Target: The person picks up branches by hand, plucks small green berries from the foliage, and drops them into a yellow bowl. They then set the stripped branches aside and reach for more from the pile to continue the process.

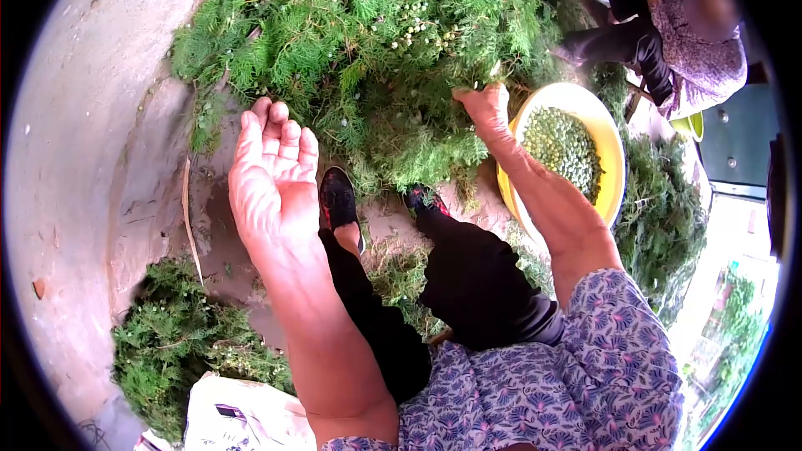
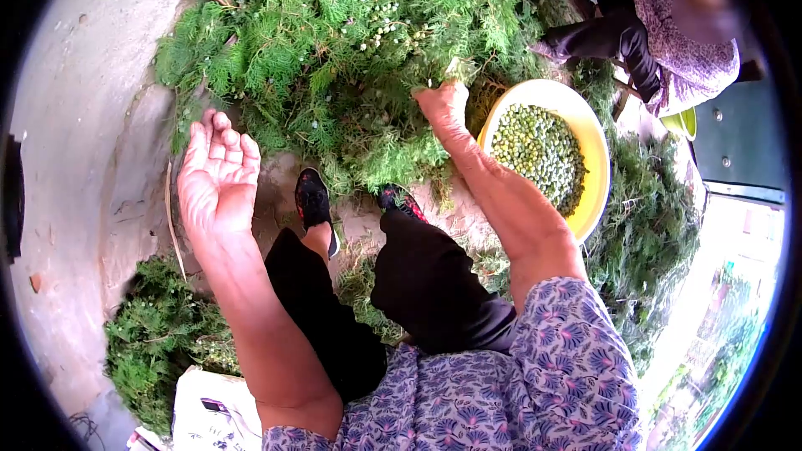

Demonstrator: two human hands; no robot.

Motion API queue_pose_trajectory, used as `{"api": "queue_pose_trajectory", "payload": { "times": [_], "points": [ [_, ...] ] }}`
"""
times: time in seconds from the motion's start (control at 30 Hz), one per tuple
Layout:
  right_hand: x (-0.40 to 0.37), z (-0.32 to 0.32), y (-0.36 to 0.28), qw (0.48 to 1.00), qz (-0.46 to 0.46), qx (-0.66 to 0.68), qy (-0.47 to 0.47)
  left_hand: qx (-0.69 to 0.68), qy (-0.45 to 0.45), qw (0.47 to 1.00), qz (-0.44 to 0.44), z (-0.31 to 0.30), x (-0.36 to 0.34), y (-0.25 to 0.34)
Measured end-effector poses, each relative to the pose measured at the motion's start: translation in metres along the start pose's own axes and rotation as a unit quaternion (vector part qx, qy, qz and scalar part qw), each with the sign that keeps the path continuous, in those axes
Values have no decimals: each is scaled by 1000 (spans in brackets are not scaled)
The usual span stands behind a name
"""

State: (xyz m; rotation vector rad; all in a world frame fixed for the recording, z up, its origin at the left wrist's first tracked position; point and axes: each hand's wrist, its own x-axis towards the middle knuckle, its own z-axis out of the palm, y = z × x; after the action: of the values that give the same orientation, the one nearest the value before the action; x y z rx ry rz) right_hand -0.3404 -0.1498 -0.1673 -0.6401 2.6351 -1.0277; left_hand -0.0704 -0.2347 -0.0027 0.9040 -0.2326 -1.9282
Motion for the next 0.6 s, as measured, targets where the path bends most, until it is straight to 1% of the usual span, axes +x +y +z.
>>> {"api": "queue_pose_trajectory", "payload": {
  "times": [0.03, 0.07, 0.13, 0.17, 0.2, 0.23, 0.27, 0.33, 0.37, 0.4, 0.43, 0.53, 0.6],
  "points": [
    [-4, -13, -21, 999, -4, -30, 13, -2, 0, 1000, 2, -2, -1, 1],
    [0, -21, -27, 998, 29, 31, -46, -6, 0, 1000, 6, -2, 0, 3],
    [-4, -36, -44, 996, -57, 29, -56, -13, -1, 1000, 12, -5, 3, 5],
    [-4, -42, -52, 996, -60, 28, -57, -17, -19, 1000, 13, -9, 6, 6],
    [-5, -48, -60, 996, -63, -10, -57, -20, -36, 999, 15, -10, 5, 8],
    [-5, -50, -63, 995, -65, -48, -57, -18, -16, 999, 24, -7, 4, 8],
    [-4, -51, -64, 995, -68, -48, -57, -20, -16, 999, 26, -7, 4, 9],
    [-4, -51, -65, 996, -52, 20, -72, -28, -21, 999, 22, -10, 7, 10],
    [-4, -52, -67, 997, -67, -13, -46, -27, -23, 999, 23, -9, 6, 12],
    [4, -50, -63, 996, -51, 7, -76, -29, -21, 999, 26, -10, 5, 13],
    [4, -52, -68, 995, -58, 17, -79, -31, -15, 999, 28, -10, 4, 15],
    [2, -60, -95, 993, -90, 52, -50, -49, 6, 998, 26, -7, 5, 21],
    [-6, -69, -119, 986, 8, 137, -93, -63, 5, 998, 17, -11, 6, 22]
  ]
}}
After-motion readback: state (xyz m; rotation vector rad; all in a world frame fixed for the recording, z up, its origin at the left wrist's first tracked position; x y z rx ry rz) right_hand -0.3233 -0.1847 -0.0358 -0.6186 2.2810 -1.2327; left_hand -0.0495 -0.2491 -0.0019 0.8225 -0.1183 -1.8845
